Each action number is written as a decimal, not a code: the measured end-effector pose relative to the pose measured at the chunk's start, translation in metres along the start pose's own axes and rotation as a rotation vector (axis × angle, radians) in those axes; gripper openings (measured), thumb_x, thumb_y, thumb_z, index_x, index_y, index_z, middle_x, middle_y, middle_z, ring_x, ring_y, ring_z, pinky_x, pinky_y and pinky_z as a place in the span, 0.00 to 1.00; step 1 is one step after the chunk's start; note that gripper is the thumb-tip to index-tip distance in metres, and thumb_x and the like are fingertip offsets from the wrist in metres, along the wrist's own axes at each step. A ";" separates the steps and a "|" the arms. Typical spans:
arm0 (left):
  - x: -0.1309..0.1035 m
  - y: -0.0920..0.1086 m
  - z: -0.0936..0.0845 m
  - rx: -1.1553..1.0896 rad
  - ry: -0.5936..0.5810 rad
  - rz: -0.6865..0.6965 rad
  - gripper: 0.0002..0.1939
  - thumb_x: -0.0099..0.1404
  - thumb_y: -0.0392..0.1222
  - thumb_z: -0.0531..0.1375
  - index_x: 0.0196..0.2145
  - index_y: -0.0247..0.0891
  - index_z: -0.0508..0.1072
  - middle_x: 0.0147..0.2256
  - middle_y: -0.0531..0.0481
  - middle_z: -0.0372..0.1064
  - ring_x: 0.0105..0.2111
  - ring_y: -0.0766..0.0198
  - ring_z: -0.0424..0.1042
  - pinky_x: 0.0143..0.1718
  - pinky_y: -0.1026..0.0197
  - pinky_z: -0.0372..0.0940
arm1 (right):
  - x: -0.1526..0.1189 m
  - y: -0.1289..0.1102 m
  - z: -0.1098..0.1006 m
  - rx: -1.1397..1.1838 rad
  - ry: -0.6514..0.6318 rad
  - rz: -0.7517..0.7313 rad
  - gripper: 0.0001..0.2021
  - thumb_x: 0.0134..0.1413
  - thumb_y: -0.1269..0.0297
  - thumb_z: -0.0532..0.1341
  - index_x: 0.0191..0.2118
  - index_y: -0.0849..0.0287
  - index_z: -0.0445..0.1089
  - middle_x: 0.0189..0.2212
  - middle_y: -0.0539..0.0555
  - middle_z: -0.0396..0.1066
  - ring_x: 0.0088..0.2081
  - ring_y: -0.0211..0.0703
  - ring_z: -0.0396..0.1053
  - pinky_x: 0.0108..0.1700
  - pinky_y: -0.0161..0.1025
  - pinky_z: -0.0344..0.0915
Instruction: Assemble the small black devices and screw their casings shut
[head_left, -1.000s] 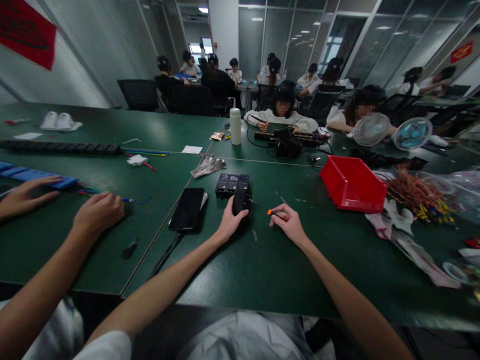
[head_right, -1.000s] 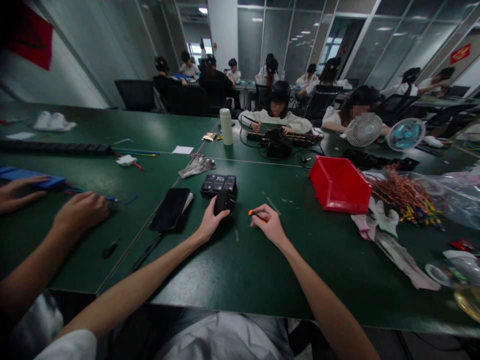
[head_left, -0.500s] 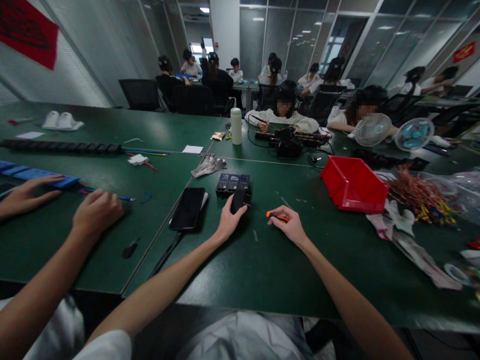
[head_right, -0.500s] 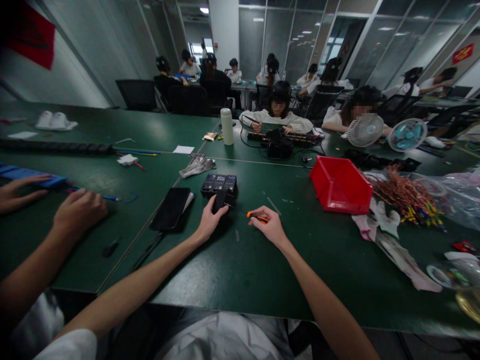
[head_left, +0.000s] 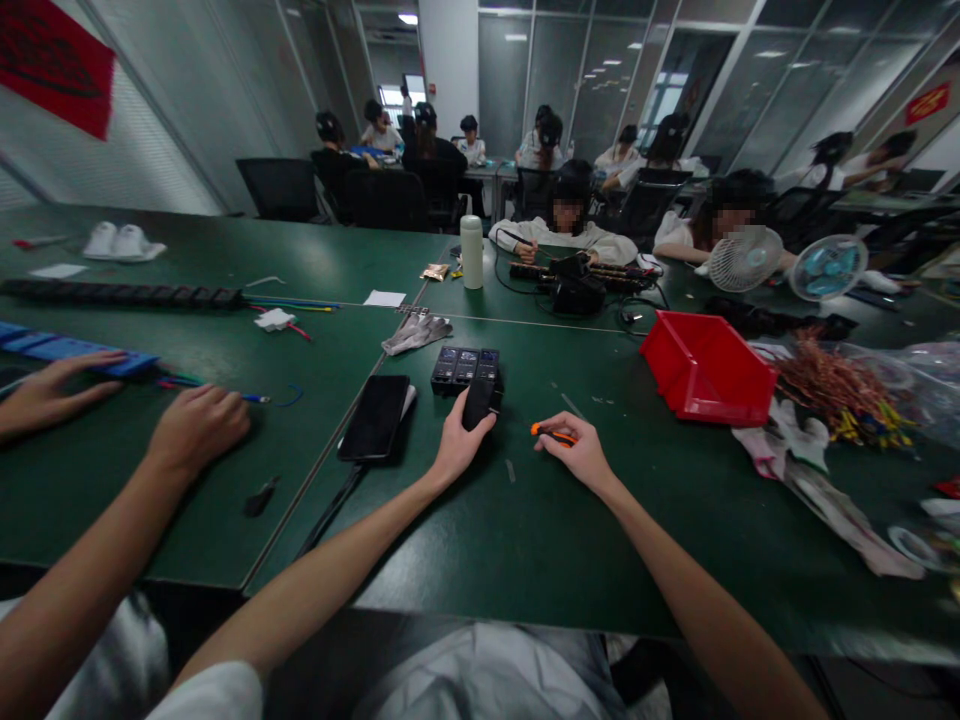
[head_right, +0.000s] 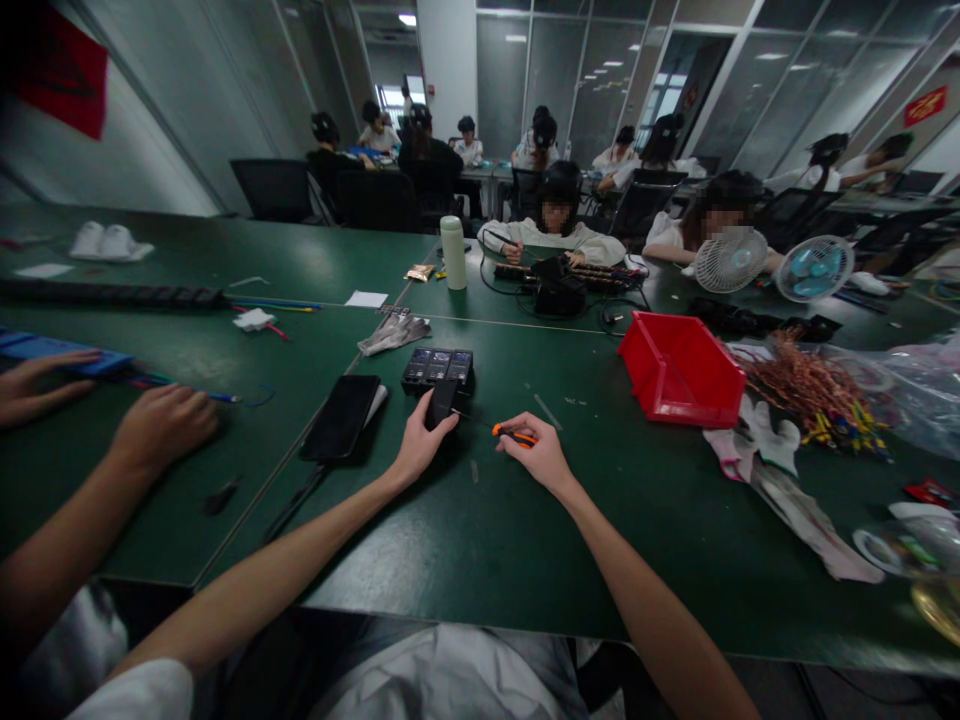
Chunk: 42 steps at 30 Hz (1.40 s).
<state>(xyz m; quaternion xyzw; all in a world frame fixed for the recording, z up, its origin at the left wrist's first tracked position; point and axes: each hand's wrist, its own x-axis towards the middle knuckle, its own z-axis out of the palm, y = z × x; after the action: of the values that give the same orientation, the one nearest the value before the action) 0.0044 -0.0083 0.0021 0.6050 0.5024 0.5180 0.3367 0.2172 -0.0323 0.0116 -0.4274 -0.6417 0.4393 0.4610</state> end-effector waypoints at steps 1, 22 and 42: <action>0.000 0.000 0.000 -0.001 0.003 0.000 0.29 0.58 0.46 0.59 0.56 0.39 0.60 0.51 0.46 0.64 0.51 0.58 0.63 0.55 0.55 0.54 | 0.000 0.000 0.000 -0.001 0.000 -0.002 0.11 0.49 0.62 0.61 0.38 0.61 0.67 0.29 0.54 0.74 0.32 0.43 0.73 0.39 0.44 0.69; -0.001 -0.003 0.001 0.068 0.036 0.053 0.31 0.58 0.44 0.59 0.58 0.38 0.56 0.55 0.45 0.61 0.54 0.58 0.61 0.57 0.56 0.53 | -0.001 0.001 0.000 -0.097 0.039 -0.021 0.11 0.47 0.61 0.64 0.37 0.59 0.69 0.35 0.54 0.72 0.38 0.43 0.72 0.43 0.44 0.68; -0.001 -0.008 0.002 0.114 0.023 0.096 0.32 0.59 0.43 0.59 0.59 0.38 0.55 0.55 0.44 0.60 0.54 0.57 0.61 0.58 0.53 0.54 | -0.001 0.002 0.001 -0.190 0.016 -0.003 0.12 0.54 0.57 0.58 0.35 0.61 0.72 0.24 0.52 0.71 0.28 0.40 0.69 0.34 0.37 0.64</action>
<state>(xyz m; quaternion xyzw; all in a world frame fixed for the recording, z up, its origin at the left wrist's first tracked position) 0.0043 -0.0070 -0.0064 0.6407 0.5052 0.5110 0.2705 0.2169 -0.0329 0.0090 -0.4717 -0.6776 0.3723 0.4240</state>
